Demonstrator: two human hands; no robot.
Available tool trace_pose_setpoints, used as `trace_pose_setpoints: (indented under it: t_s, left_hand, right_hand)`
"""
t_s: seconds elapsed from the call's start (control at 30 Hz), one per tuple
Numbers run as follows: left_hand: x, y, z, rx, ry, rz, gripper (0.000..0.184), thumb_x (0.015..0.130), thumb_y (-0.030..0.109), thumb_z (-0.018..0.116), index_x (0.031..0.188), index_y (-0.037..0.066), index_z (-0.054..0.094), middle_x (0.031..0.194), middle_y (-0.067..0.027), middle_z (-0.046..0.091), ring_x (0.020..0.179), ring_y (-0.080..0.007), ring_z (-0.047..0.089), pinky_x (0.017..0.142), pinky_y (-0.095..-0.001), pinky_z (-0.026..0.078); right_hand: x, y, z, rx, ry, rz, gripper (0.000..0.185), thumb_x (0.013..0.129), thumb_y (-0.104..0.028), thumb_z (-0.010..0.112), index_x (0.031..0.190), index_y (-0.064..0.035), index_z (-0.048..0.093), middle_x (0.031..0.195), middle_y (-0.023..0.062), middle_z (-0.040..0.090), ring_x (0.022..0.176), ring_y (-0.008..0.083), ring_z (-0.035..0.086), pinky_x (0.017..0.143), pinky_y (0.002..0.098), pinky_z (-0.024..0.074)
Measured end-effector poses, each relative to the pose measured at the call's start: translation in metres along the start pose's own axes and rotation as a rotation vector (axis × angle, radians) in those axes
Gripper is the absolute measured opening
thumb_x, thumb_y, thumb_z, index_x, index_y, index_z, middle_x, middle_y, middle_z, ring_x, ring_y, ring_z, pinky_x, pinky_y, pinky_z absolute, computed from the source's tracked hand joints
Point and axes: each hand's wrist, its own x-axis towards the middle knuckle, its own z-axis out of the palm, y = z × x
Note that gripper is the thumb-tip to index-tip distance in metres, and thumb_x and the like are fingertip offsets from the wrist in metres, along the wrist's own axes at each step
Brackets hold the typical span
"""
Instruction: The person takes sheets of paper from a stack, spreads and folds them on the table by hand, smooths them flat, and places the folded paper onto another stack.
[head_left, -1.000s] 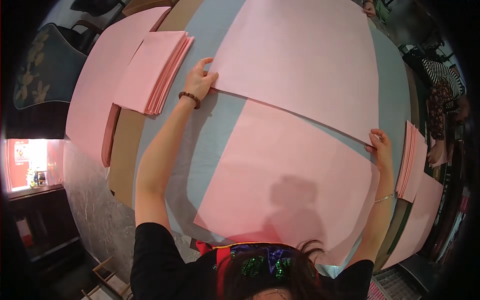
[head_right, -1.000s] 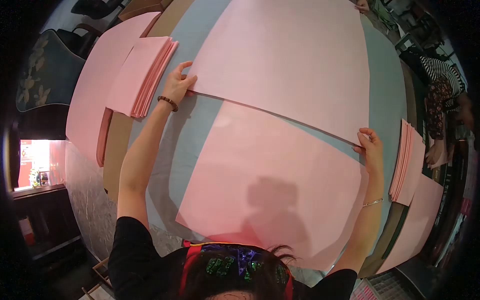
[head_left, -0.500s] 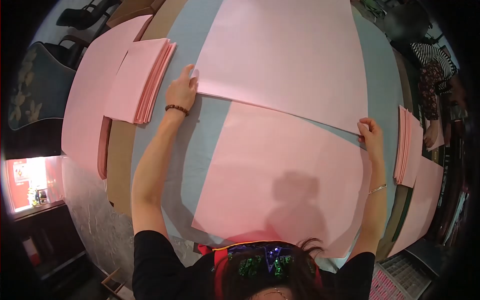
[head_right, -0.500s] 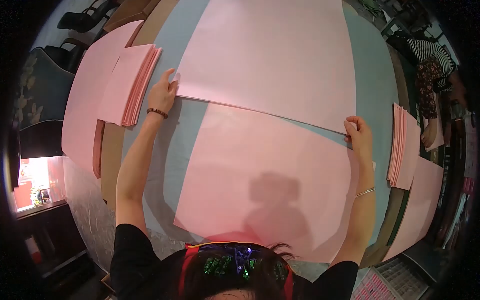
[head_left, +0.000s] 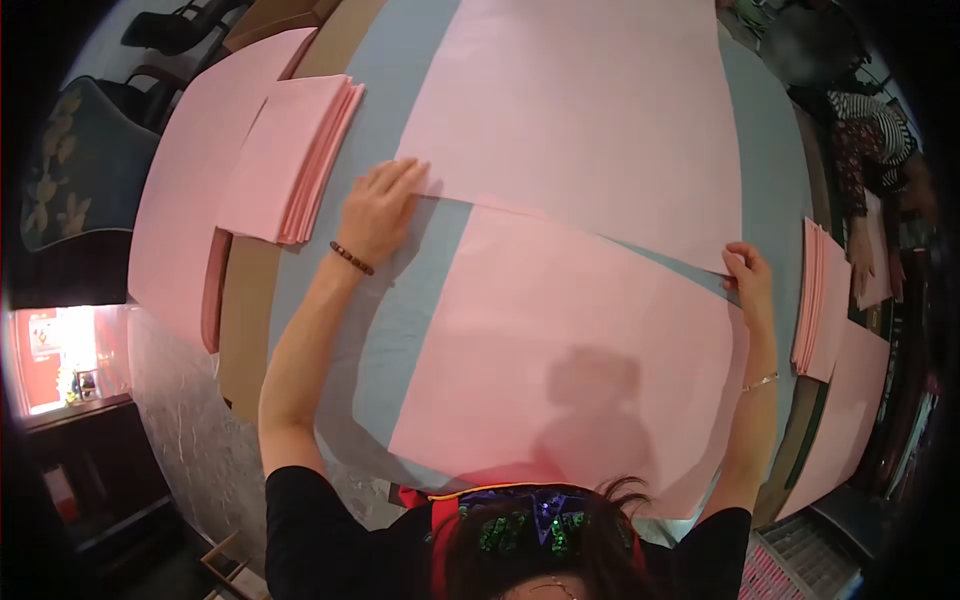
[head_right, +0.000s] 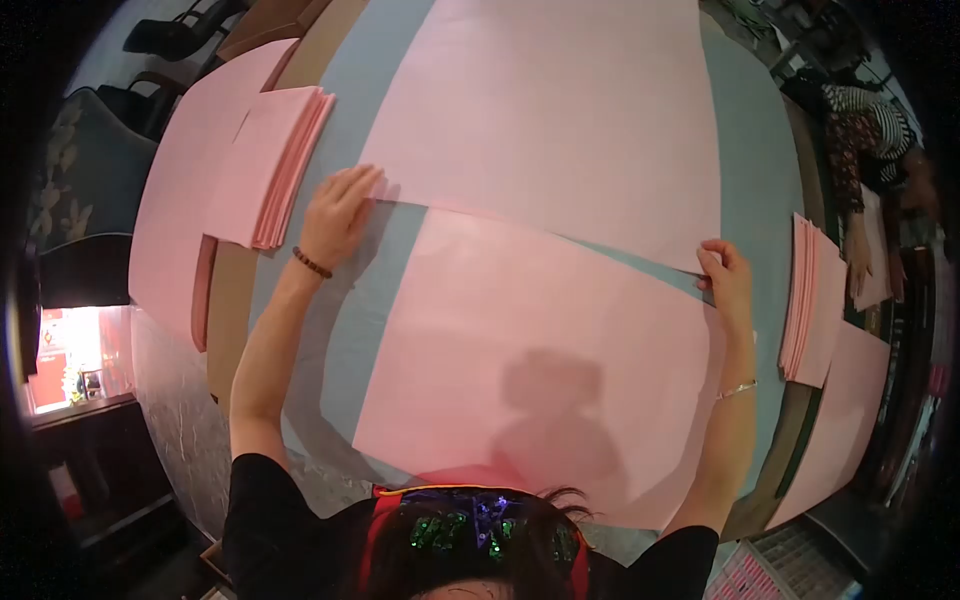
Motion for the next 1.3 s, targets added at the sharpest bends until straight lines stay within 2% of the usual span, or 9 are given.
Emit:
trace_pose_setpoints:
  t_s: [0.03, 0.2, 0.33, 0.77, 0.87, 0.93, 1.0, 1.1, 1.3]
  left_hand:
    - [0.001, 0.008, 0.001, 0.027, -0.051, 0.167, 0.034, 0.086, 0.008, 0.057, 0.119, 0.012, 0.058, 0.118, -0.0074, 0.059, 0.112, -0.0253, 0.054, 0.09, -0.0391, 0.043]
    - [-0.005, 0.007, 0.017, 0.037, -0.126, 0.12, 0.02, 0.09, 0.012, 0.056, 0.108, 0.01, 0.061, 0.116, -0.0053, 0.06, 0.111, -0.0237, 0.054, 0.089, -0.0384, 0.04]
    - [0.016, 0.047, 0.029, -0.003, 0.003, 0.168, 0.021, 0.087, 0.012, 0.058, 0.109, 0.01, 0.061, 0.114, -0.0051, 0.061, 0.109, -0.0239, 0.055, 0.088, -0.0393, 0.041]
    - [0.058, 0.155, 0.073, -0.359, -0.232, 0.365, 0.024, 0.084, 0.01, 0.059, 0.108, 0.01, 0.059, 0.114, -0.0019, 0.058, 0.108, -0.0235, 0.052, 0.091, -0.04, 0.037]
    - [0.059, 0.154, 0.07, -0.363, -0.255, 0.349, 0.024, 0.083, 0.013, 0.06, 0.107, 0.01, 0.06, 0.114, -0.0027, 0.057, 0.107, -0.0236, 0.051, 0.092, -0.0411, 0.036]
    - [0.06, 0.154, 0.071, -0.339, -0.238, 0.36, 0.023, 0.083, 0.015, 0.062, 0.106, 0.011, 0.059, 0.112, -0.0018, 0.056, 0.106, -0.0225, 0.051, 0.091, -0.0408, 0.037]
    - [0.061, 0.154, 0.071, -0.335, -0.212, 0.385, 0.023, 0.082, 0.018, 0.062, 0.104, 0.012, 0.057, 0.109, -0.001, 0.054, 0.104, -0.0216, 0.05, 0.089, -0.0404, 0.037]
    - [0.06, 0.155, 0.069, -0.322, -0.261, 0.367, 0.025, 0.083, 0.016, 0.061, 0.108, 0.011, 0.059, 0.114, -0.0023, 0.056, 0.108, -0.0233, 0.05, 0.092, -0.0409, 0.036]
    - [0.06, 0.154, 0.068, -0.324, -0.257, 0.36, 0.024, 0.083, 0.016, 0.061, 0.107, 0.011, 0.059, 0.114, -0.0017, 0.055, 0.107, -0.0226, 0.05, 0.092, -0.0399, 0.036]
  right_hand:
    - [0.001, -0.001, 0.001, 0.019, -0.019, -0.002, 0.024, 0.085, -0.02, 0.066, 0.102, -0.0029, 0.062, 0.078, -0.0022, 0.049, 0.063, 0.0066, 0.049, 0.052, 0.0198, 0.0457]
    - [0.003, 0.001, 0.0, 0.034, -0.017, 0.011, 0.024, 0.084, -0.019, 0.066, 0.101, -0.0022, 0.062, 0.073, -0.002, 0.048, 0.062, 0.0062, 0.049, 0.052, 0.0203, 0.0459]
    - [0.0, -0.002, 0.002, 0.018, -0.009, -0.015, 0.023, 0.085, -0.019, 0.065, 0.1, -0.002, 0.063, 0.074, -0.0014, 0.051, 0.062, 0.0062, 0.051, 0.053, 0.0199, 0.0455]
    - [-0.003, -0.001, -0.004, 0.121, -0.004, 0.031, 0.021, 0.083, -0.016, 0.064, 0.097, -0.0008, 0.062, 0.078, 0.0013, 0.053, 0.064, 0.0076, 0.05, 0.055, 0.0232, 0.045]
    - [0.008, 0.0, -0.003, -0.289, 0.034, -0.128, 0.02, 0.083, -0.017, 0.064, 0.098, -0.0047, 0.064, 0.086, 0.0053, 0.059, 0.072, 0.0153, 0.056, 0.066, 0.0337, 0.0486]
    - [0.011, 0.001, 0.013, -0.782, 0.41, -0.856, 0.025, 0.084, -0.022, 0.061, 0.106, -0.0099, 0.063, 0.113, 0.0103, 0.059, 0.103, 0.027, 0.056, 0.09, 0.0473, 0.0438]
    - [0.004, -0.016, 0.03, -0.934, 0.129, -0.995, 0.035, 0.089, -0.032, 0.057, 0.12, -0.0147, 0.059, 0.139, 0.0113, 0.044, 0.132, 0.0325, 0.035, 0.106, 0.0581, 0.0249]
    - [-0.007, -0.025, 0.048, -0.997, -0.151, -0.98, 0.047, 0.092, -0.042, 0.05, 0.133, -0.0186, 0.05, 0.15, 0.01, 0.03, 0.141, 0.0315, 0.021, 0.109, 0.0644, 0.0097]
    - [-0.015, -0.006, 0.039, -1.03, -0.239, -0.851, 0.053, 0.094, -0.047, 0.044, 0.141, -0.0232, 0.042, 0.153, 0.0094, 0.026, 0.142, 0.0315, 0.019, 0.107, 0.0691, 0.0047]
